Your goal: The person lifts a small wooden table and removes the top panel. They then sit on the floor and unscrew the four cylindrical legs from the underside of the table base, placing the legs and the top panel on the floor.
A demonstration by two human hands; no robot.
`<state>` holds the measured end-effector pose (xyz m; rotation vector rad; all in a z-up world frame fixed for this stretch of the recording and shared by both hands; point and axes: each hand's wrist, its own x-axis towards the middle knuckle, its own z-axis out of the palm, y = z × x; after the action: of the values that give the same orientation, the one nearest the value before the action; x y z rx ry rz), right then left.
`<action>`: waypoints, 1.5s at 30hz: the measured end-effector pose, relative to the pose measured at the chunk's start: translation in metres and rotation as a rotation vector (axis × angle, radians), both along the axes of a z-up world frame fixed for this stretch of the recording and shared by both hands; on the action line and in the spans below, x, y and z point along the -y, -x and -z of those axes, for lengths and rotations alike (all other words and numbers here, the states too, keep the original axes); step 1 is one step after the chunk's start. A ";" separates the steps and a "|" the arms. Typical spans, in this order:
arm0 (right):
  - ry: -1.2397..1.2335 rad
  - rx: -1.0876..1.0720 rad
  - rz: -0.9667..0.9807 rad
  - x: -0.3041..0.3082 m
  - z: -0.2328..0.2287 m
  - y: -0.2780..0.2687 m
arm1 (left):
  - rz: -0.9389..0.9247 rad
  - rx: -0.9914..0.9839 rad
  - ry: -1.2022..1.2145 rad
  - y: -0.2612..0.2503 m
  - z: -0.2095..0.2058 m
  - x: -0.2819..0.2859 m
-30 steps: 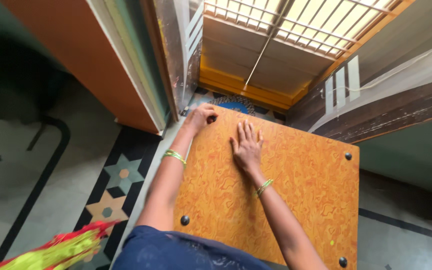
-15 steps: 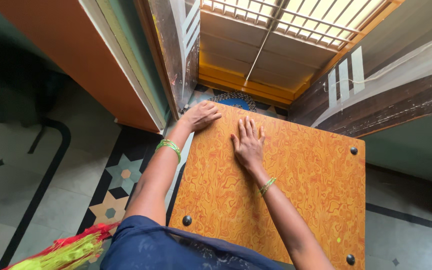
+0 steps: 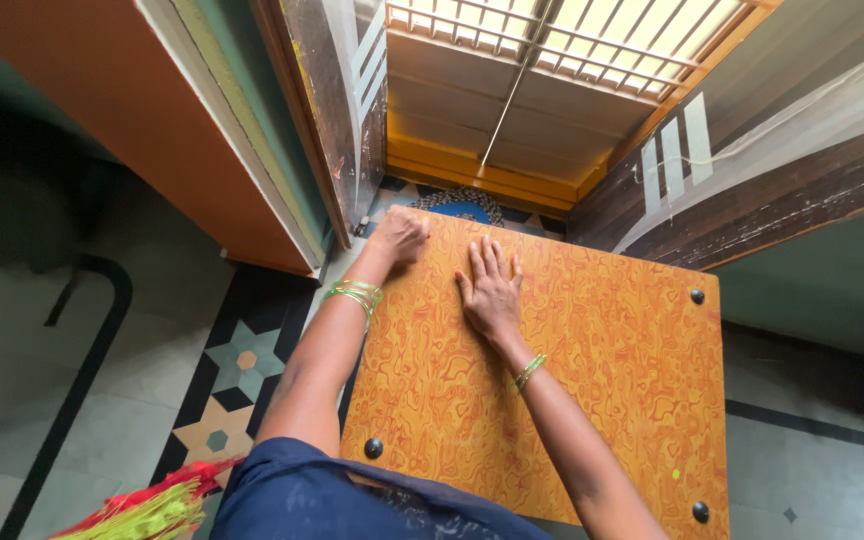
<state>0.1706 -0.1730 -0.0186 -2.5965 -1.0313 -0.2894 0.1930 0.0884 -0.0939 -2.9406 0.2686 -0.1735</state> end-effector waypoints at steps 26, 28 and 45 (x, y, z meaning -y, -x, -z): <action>0.013 -0.003 -0.001 0.000 0.002 0.001 | 0.168 0.079 -0.367 0.018 -0.042 0.014; 0.013 -0.023 0.001 0.002 0.003 0.004 | -0.043 -0.009 -0.350 0.014 -0.020 0.032; -0.026 -0.013 0.003 0.002 -0.005 0.004 | -0.023 0.221 0.361 0.035 -0.030 0.000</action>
<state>0.1668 -0.1750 -0.0134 -2.5739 -1.0123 -0.2848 0.1578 0.0885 -0.0640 -3.2362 0.1876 -0.5981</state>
